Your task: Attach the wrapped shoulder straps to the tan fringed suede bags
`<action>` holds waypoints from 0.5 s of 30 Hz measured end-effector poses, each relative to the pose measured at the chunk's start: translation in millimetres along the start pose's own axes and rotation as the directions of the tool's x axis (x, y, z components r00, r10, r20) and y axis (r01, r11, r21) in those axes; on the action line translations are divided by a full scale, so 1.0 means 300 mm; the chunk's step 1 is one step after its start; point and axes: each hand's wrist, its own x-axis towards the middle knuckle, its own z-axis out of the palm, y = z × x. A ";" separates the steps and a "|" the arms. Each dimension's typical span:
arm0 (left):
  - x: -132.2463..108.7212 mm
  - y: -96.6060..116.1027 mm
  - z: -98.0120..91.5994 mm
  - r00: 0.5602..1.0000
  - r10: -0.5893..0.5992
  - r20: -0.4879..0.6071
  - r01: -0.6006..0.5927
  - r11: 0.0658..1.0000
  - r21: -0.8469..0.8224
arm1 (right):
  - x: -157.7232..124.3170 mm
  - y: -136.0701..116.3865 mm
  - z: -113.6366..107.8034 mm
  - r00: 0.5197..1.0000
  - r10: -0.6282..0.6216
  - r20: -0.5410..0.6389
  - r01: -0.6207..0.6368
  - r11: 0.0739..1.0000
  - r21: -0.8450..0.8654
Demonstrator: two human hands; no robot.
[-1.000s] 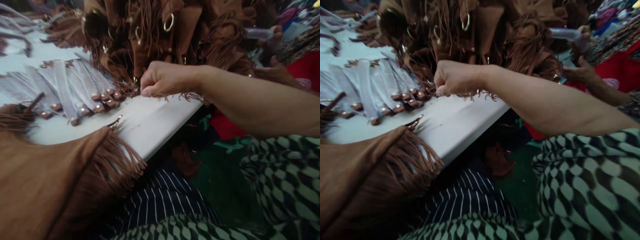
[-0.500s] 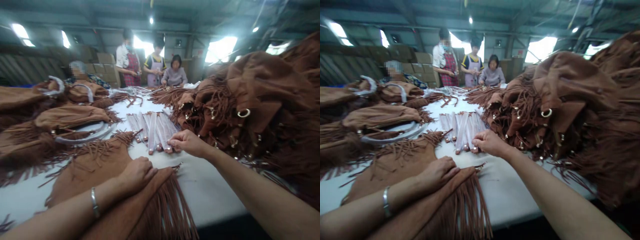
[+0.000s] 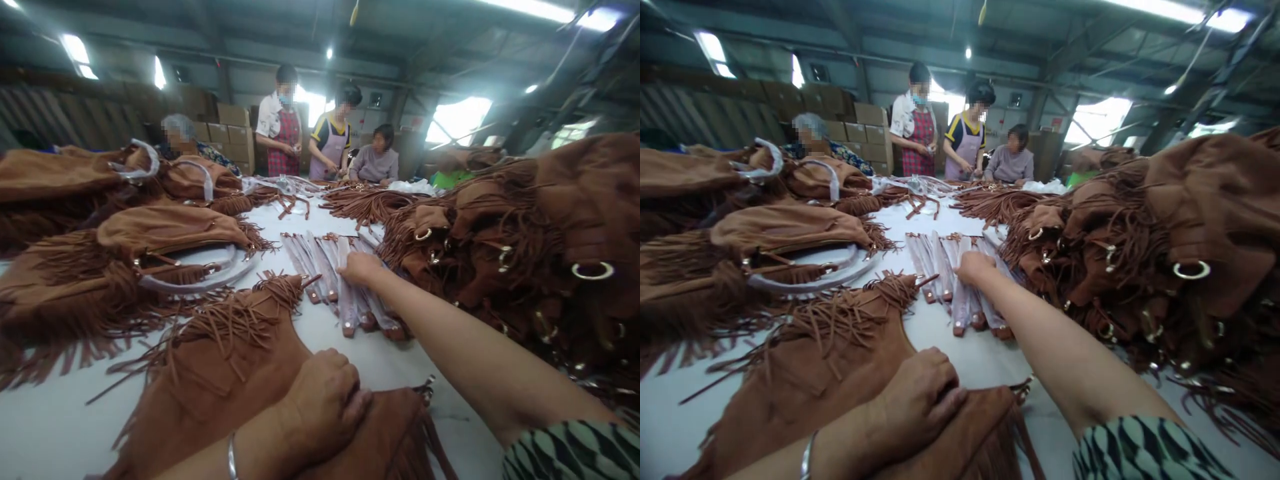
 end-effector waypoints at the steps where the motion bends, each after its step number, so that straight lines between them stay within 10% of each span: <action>1: -0.001 -0.002 -0.001 1.000 0.000 0.004 0.000 1.000 -0.004 | 0.012 0.001 0.006 1.000 0.023 0.017 -0.023 1.000 0.000; 8: 0.001 -0.020 0.001 0.997 -0.049 -0.054 0.032 0.957 -0.287 | -0.001 -0.010 0.007 0.999 0.039 0.019 -0.042 0.972 0.230; 11: 0.029 -0.051 -0.014 0.959 -0.275 -0.073 0.129 0.650 -0.749 | -0.113 0.009 -0.016 0.993 -0.113 0.022 0.093 0.905 0.416; 15: 0.059 -0.093 -0.072 0.896 -0.440 -0.053 0.073 0.264 -0.962 | -0.347 0.057 -0.045 0.930 -0.355 0.093 0.229 0.760 0.608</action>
